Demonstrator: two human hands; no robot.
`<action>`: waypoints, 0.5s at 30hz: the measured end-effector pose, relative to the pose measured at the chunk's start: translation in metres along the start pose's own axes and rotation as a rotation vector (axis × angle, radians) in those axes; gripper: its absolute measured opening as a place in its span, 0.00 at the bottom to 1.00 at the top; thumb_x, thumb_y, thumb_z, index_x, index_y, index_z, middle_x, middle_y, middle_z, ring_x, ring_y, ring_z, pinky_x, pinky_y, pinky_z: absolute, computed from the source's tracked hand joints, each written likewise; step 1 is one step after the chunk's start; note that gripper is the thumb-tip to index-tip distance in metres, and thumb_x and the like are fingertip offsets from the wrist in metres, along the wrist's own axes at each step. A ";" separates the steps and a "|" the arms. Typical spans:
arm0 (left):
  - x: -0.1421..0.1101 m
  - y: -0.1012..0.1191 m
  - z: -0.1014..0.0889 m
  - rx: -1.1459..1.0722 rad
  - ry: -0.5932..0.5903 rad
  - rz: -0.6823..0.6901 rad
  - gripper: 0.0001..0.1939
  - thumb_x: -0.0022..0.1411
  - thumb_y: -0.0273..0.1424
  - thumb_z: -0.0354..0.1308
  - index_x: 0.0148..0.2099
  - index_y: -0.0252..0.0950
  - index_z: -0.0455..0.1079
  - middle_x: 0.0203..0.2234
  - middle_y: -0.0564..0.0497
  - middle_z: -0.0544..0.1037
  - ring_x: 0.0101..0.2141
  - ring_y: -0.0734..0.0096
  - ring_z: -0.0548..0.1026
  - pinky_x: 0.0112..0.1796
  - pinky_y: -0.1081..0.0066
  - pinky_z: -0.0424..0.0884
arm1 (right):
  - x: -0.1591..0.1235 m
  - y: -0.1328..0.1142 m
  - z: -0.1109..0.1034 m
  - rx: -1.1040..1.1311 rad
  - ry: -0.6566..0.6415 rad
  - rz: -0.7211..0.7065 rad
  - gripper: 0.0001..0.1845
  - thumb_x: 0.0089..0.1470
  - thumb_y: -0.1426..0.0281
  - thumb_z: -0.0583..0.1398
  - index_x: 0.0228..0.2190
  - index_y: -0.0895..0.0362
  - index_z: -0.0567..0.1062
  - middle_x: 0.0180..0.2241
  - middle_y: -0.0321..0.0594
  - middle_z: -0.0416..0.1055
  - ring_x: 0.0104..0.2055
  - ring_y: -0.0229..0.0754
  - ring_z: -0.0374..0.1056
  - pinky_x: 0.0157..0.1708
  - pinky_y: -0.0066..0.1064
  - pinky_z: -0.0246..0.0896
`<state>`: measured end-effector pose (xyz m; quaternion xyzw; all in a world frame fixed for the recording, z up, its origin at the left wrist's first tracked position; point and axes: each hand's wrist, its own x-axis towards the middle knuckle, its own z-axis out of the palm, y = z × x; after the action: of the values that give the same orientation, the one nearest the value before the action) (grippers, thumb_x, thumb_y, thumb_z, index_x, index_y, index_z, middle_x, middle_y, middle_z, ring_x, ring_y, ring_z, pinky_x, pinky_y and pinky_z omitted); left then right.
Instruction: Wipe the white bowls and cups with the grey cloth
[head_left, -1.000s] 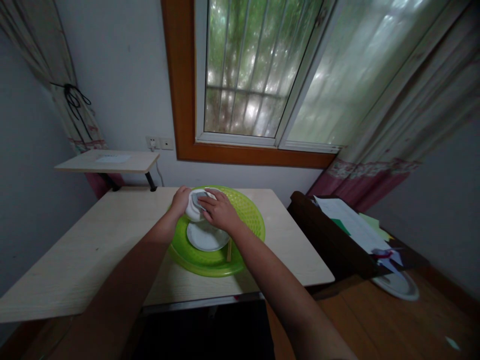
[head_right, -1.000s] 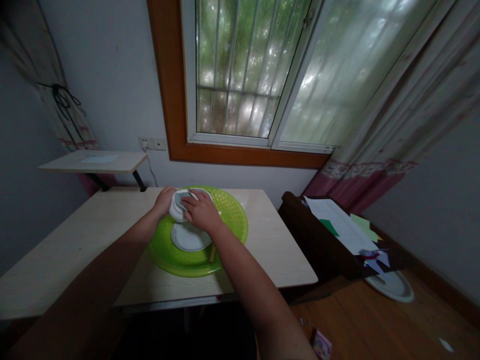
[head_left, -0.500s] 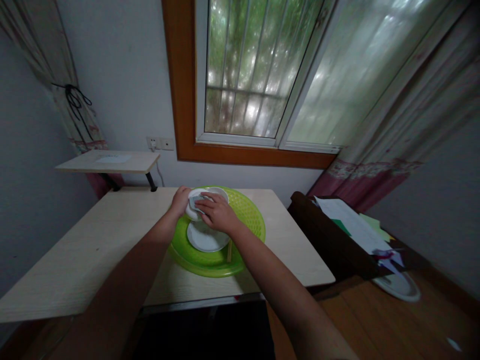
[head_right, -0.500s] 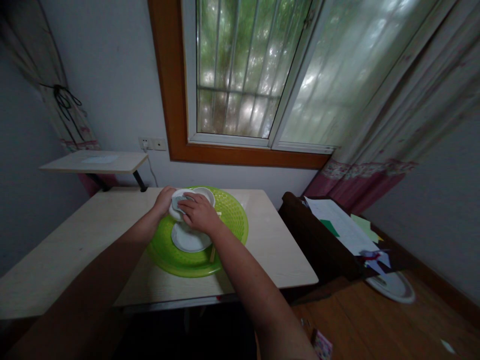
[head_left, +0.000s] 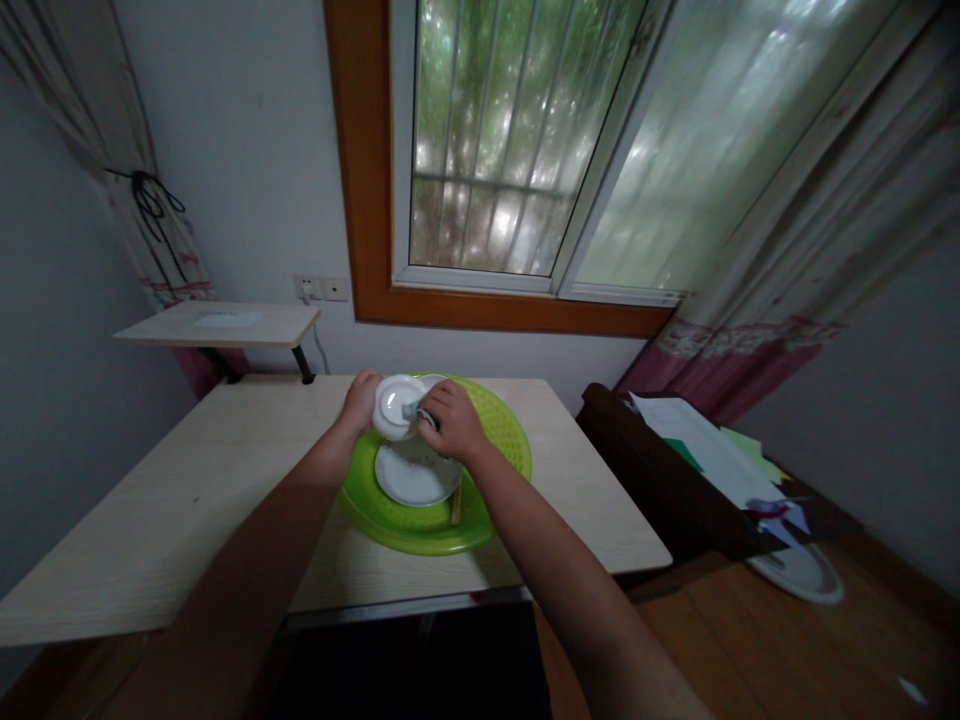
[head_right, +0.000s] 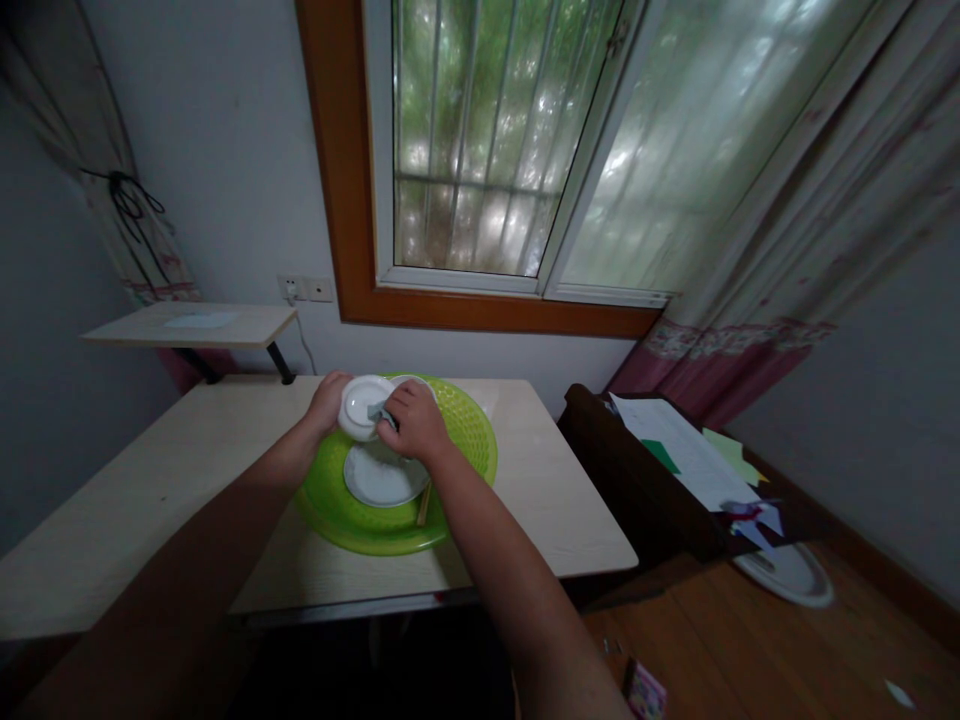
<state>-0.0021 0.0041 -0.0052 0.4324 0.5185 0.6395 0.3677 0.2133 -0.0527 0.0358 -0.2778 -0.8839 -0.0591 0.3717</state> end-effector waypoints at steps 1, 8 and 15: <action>-0.001 0.001 0.000 -0.003 0.011 -0.005 0.08 0.52 0.36 0.58 0.29 0.39 0.64 0.25 0.55 0.69 0.29 0.71 0.67 0.32 0.71 0.63 | 0.000 0.003 0.000 0.032 0.050 0.056 0.07 0.54 0.69 0.58 0.30 0.55 0.76 0.33 0.44 0.73 0.43 0.49 0.63 0.49 0.43 0.59; -0.008 0.009 0.005 -0.031 -0.085 0.014 0.09 0.50 0.38 0.58 0.30 0.39 0.66 0.26 0.55 0.70 0.29 0.70 0.68 0.32 0.71 0.64 | -0.006 0.037 0.003 0.165 0.502 0.576 0.10 0.59 0.68 0.51 0.26 0.52 0.66 0.29 0.38 0.66 0.36 0.45 0.60 0.39 0.35 0.57; -0.011 0.014 0.006 -0.069 -0.140 0.029 0.11 0.51 0.39 0.59 0.32 0.38 0.66 0.26 0.55 0.69 0.28 0.71 0.67 0.30 0.71 0.62 | -0.005 0.044 0.014 0.346 0.455 0.665 0.12 0.61 0.63 0.49 0.30 0.53 0.69 0.32 0.37 0.69 0.37 0.43 0.62 0.42 0.34 0.59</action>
<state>0.0075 -0.0066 0.0071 0.4707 0.4627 0.6304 0.4085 0.2309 -0.0138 0.0173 -0.4609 -0.6388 0.1528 0.5968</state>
